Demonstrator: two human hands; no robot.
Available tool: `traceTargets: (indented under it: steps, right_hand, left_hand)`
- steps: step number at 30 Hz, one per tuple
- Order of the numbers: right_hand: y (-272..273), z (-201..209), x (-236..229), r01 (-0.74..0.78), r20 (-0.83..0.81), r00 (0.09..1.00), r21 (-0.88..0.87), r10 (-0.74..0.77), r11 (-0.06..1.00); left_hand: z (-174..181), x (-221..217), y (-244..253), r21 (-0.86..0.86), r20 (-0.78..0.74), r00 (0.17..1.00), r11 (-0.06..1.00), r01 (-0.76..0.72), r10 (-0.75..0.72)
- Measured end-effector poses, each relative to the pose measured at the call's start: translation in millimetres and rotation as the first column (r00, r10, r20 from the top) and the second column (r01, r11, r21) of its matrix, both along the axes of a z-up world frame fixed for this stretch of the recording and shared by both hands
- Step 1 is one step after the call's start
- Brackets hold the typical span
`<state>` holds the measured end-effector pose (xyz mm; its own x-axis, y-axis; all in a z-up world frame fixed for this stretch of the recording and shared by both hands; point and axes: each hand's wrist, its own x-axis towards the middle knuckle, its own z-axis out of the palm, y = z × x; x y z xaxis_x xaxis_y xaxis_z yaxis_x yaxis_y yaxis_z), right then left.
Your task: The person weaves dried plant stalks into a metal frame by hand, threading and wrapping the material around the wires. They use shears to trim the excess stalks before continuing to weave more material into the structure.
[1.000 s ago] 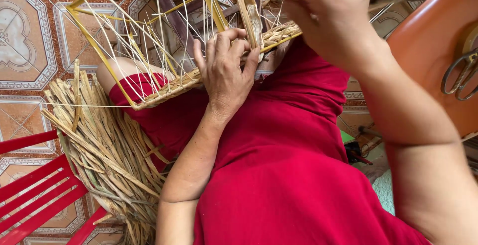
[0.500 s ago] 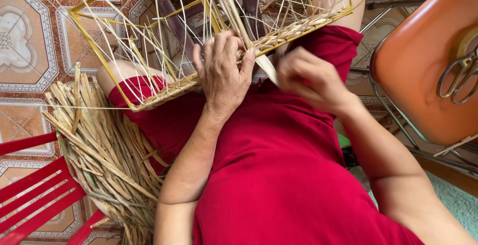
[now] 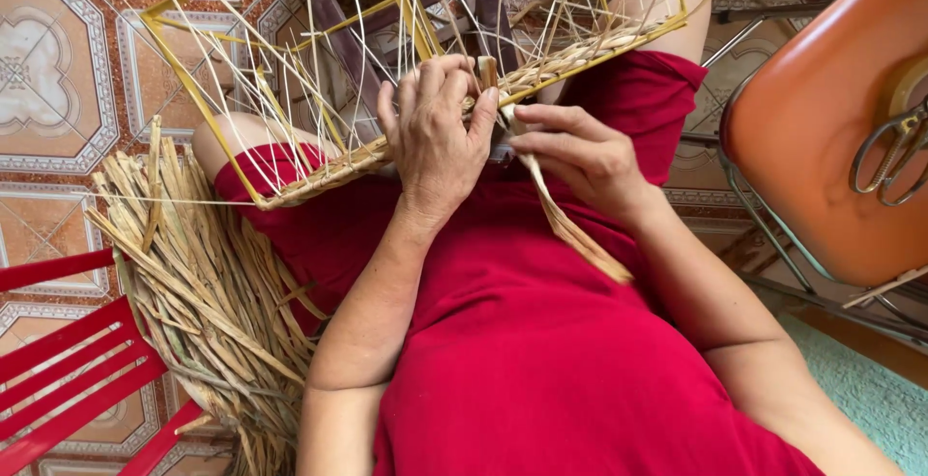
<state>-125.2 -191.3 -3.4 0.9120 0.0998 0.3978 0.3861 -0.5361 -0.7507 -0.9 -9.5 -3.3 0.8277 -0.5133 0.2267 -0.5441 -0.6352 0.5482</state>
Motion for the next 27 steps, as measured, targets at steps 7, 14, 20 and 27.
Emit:
traceTargets:
  steps: [7, 14, 20, 27]
  right_hand:
    - [-47.2, -23.1, -65.5, 0.125, -0.188, 0.98, 0.847, 0.071, 0.517]
    - [-37.0, -8.2, -89.0, 0.104, -0.134, 0.989, 0.927, 0.059, 0.361]
    - [-46.6, -1.5, -93.7, 0.132, -0.09, 0.991, 0.832, -0.104, 0.539]
    - [-36.2, 19.6, -84.8, 0.137, -0.062, 0.987, 0.803, -0.147, 0.58]
  left_hand:
    - [-9.4, -1.9, -2.7, -0.001, 0.03, 1.0, 1.0, -0.008, 0.008]
    - [-16.8, -1.4, 1.1, -0.002, 0.076, 0.997, 1.0, -0.001, 0.001]
    - [14.3, -14.9, 16.0, -0.211, 0.198, 0.98, 0.977, 0.03, 0.013]
    - [91.1, -59.6, 9.6, -0.376, 0.299, 0.894, 0.819, 0.433, -0.335]
